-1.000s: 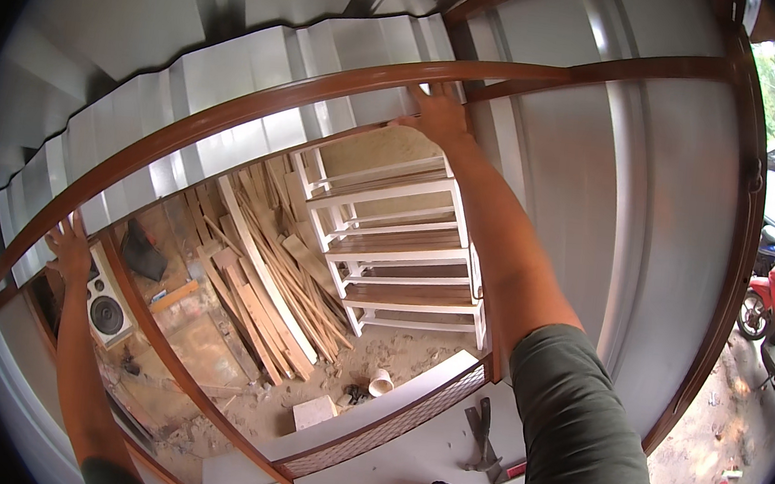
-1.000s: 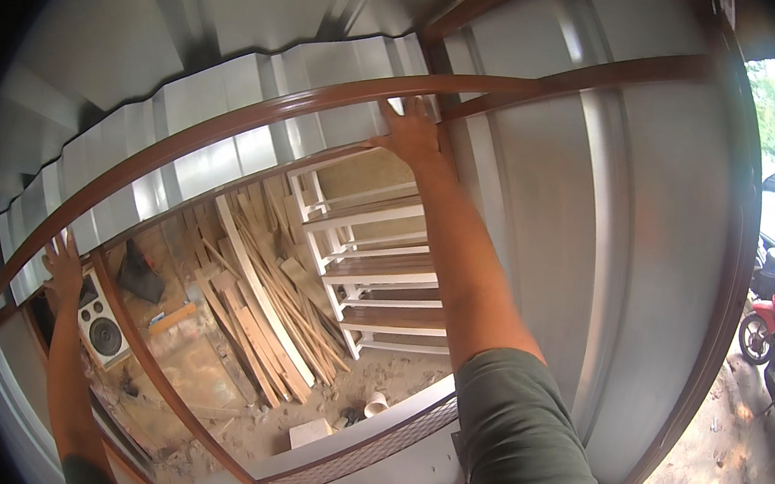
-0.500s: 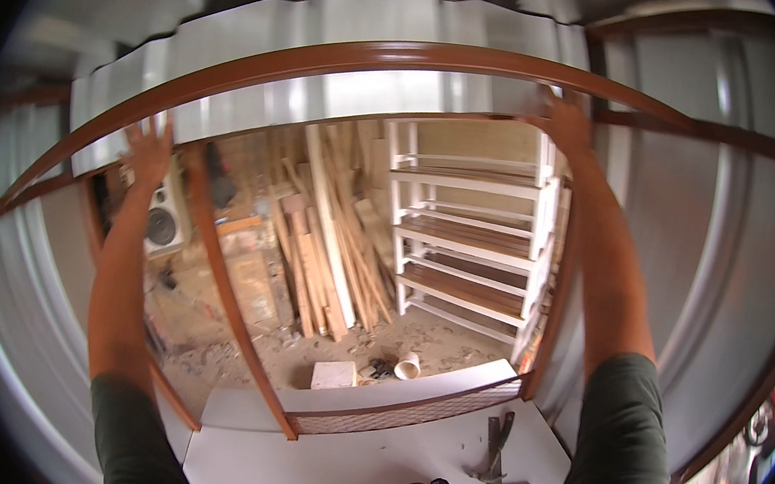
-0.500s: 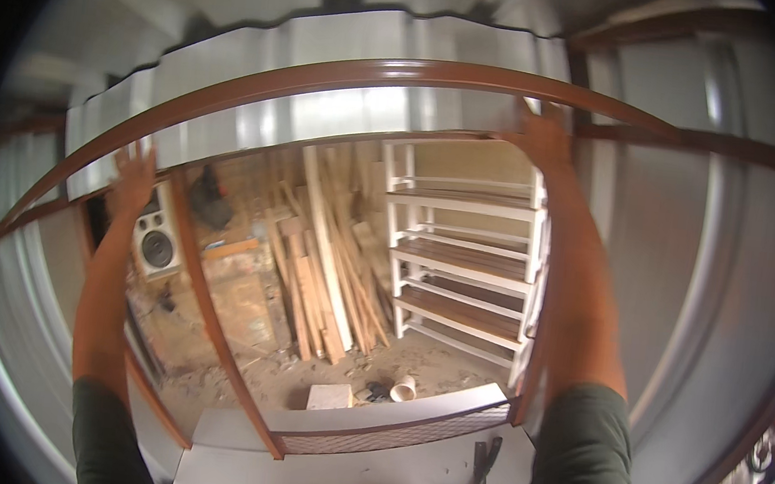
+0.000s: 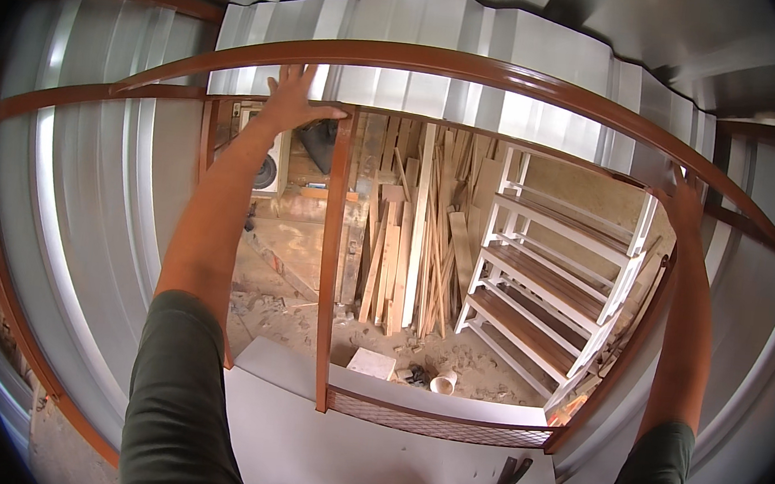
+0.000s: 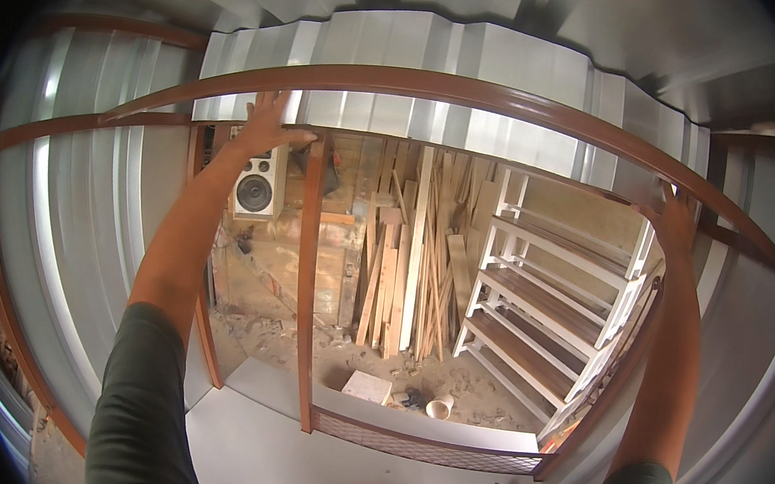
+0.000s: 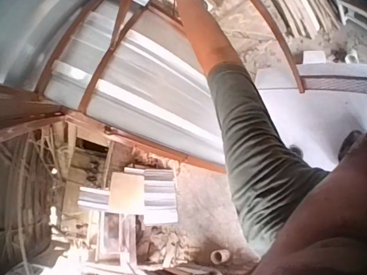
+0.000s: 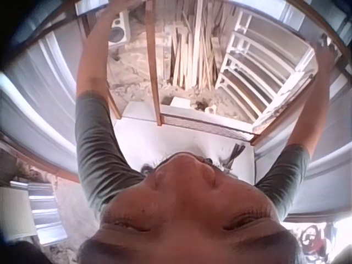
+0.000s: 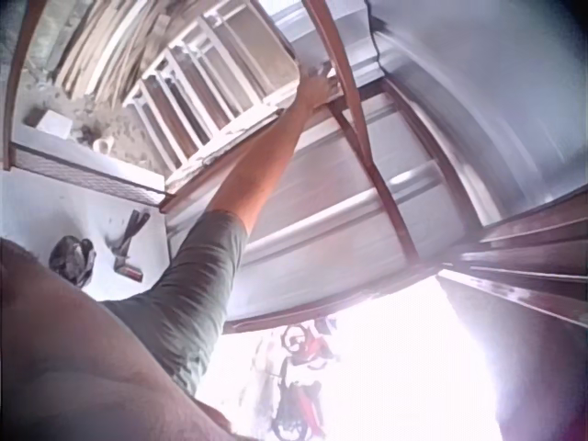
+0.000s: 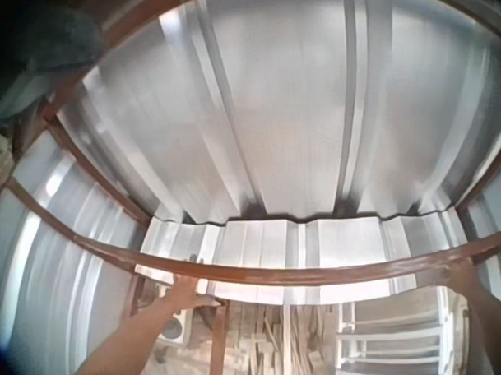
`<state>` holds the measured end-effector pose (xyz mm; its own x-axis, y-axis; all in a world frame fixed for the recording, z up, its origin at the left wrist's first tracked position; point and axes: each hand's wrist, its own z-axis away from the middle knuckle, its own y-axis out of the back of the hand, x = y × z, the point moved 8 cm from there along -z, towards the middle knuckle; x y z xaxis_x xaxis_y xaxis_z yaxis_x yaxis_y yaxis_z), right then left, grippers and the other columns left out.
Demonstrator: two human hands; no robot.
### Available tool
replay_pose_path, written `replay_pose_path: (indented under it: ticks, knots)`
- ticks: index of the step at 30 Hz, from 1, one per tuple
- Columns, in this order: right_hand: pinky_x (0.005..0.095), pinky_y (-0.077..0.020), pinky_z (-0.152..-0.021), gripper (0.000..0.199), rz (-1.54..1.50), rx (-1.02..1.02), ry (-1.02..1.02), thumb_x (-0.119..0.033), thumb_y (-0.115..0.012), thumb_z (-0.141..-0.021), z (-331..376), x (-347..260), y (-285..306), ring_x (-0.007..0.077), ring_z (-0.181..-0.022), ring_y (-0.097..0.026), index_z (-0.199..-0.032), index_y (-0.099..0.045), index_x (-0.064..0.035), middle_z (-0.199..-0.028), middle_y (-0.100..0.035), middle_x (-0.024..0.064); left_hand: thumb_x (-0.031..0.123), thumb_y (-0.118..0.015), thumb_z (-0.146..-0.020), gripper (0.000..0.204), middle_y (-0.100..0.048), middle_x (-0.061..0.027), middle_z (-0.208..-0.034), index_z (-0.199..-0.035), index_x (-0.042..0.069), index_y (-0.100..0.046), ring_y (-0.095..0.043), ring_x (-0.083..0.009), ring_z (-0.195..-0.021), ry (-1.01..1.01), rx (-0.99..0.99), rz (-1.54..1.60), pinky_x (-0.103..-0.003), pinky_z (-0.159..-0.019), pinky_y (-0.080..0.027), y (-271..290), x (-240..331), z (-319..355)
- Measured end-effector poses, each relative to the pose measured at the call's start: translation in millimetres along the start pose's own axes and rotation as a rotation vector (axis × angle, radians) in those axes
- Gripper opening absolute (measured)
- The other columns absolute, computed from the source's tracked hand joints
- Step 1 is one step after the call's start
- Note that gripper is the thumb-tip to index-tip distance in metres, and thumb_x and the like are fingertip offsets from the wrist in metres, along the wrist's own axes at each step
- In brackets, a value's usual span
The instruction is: The person measures a corrugated metal sheet using a tape measure and marks it with a pen while sitting on the ground in a workshop.
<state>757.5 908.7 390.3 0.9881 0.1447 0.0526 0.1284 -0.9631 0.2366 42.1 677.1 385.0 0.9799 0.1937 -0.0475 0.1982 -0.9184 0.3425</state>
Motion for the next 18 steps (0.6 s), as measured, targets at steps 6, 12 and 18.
replay_pose_path:
  ticks: [6, 12, 18]
  knots:
    - [0.0525, -0.0447, -0.110, 0.098, 0.000, 0.000, 0.018, -0.051, -0.085, -0.071, -5.9, 3.2, -4.5, 0.0441, -0.141, -0.040, -0.154, -0.043, -0.0195, -0.159, -0.037, 0.0208, 0.062, -0.082, -0.073, 0.109, -0.024, -0.0161, -0.162, -0.159, 0.024, -0.027, -0.022, -0.0427, -0.151, 0.000, 0.130, -0.024, -0.079, -0.106, -0.030, -0.5, -5.4, -4.6]
    - [0.0527, -0.0451, -0.109, 0.094, -0.032, -0.049, -0.024, -0.055, -0.085, -0.070, -5.6, 0.0, -2.9, 0.0408, -0.141, -0.040, -0.147, -0.051, -0.0115, -0.153, -0.044, 0.0190, 0.056, -0.086, -0.069, 0.100, -0.043, -0.0209, -0.152, -0.150, 0.013, -0.044, -0.035, -0.0417, -0.144, -0.046, 0.246, -0.045, -0.056, -0.113, -0.038, 12.1, 3.1, -4.5]
    - [0.0527, -0.0440, -0.110, 0.093, -0.044, -0.022, -0.003, -0.051, -0.086, -0.071, -4.5, 1.5, -2.2, 0.0433, -0.139, -0.041, -0.147, -0.050, -0.0128, -0.150, -0.046, 0.0205, 0.055, -0.087, -0.070, 0.114, -0.025, -0.0183, -0.164, -0.160, 0.025, -0.025, -0.025, -0.0441, -0.150, -0.080, 0.037, -0.112, -0.076, -0.108, -0.035, 6.1, -8.5, -11.6]
